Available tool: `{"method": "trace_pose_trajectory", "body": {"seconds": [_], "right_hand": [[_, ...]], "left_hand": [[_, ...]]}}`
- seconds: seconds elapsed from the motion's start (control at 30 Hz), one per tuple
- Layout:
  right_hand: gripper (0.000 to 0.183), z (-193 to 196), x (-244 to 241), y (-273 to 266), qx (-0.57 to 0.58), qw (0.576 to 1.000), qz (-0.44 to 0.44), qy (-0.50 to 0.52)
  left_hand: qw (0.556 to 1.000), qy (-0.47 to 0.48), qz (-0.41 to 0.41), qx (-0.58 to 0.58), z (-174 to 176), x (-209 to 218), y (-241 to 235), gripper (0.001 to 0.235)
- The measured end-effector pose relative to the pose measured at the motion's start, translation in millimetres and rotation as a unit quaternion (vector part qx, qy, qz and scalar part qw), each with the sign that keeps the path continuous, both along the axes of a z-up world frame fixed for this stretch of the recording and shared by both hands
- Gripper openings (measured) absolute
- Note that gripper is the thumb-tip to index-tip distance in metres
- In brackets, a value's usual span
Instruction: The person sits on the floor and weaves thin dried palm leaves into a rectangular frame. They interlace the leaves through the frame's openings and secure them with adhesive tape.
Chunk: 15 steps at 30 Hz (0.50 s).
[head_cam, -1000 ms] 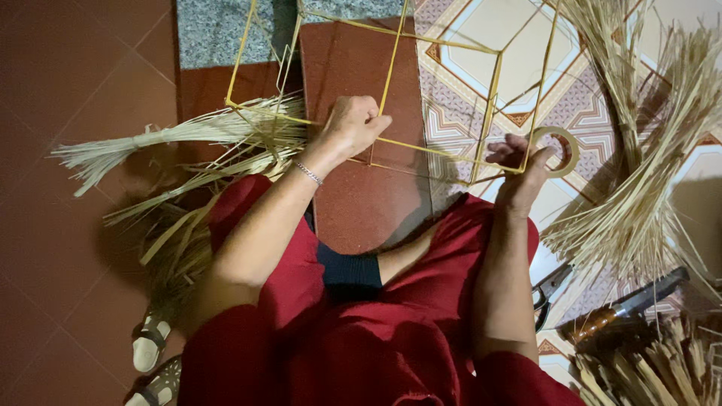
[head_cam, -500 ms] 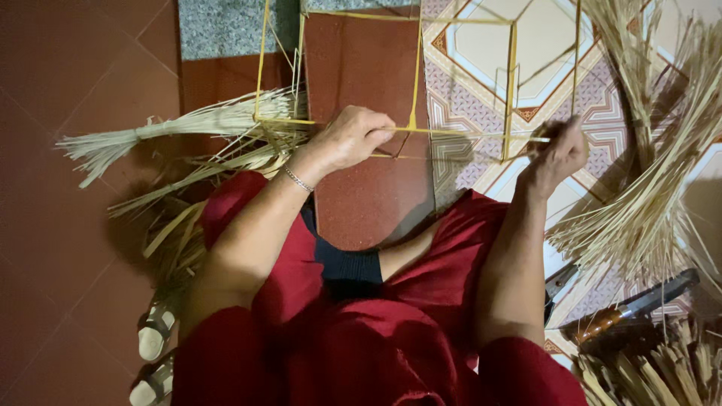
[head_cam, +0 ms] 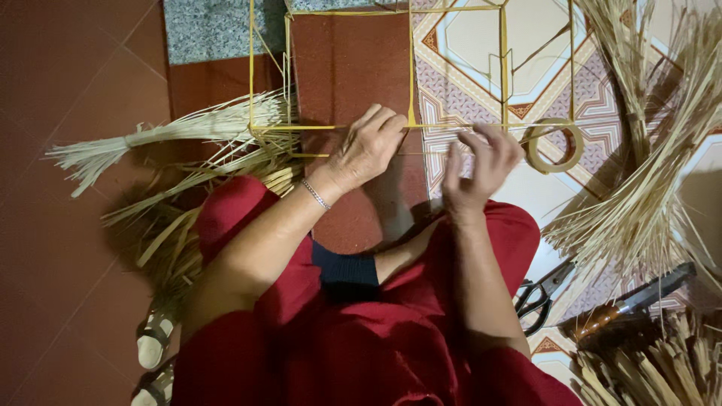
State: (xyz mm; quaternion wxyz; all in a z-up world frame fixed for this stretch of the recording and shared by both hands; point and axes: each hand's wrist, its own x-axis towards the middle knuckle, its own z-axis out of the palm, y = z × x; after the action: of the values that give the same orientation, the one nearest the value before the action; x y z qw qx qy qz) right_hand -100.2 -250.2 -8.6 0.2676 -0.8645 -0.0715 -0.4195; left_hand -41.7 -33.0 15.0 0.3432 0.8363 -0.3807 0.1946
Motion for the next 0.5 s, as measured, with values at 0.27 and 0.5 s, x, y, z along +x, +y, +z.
{"method": "trace_pose_trajectory", "body": {"seconds": [0.27,0.5], "right_hand": [[0.016,27.8,23.7,34.8,-0.124,0.987,0.073,0.076],[0.008,21.7,40.7,15.1,-0.109,0.971,0.15,0.149]], "left_hand": [[0.999,0.037,0.015,0.015,-1.9,0.1,-5.7,0.012],[0.991,0.129,-0.011,0.021,-9.9,18.9,-10.5,0.005]]}}
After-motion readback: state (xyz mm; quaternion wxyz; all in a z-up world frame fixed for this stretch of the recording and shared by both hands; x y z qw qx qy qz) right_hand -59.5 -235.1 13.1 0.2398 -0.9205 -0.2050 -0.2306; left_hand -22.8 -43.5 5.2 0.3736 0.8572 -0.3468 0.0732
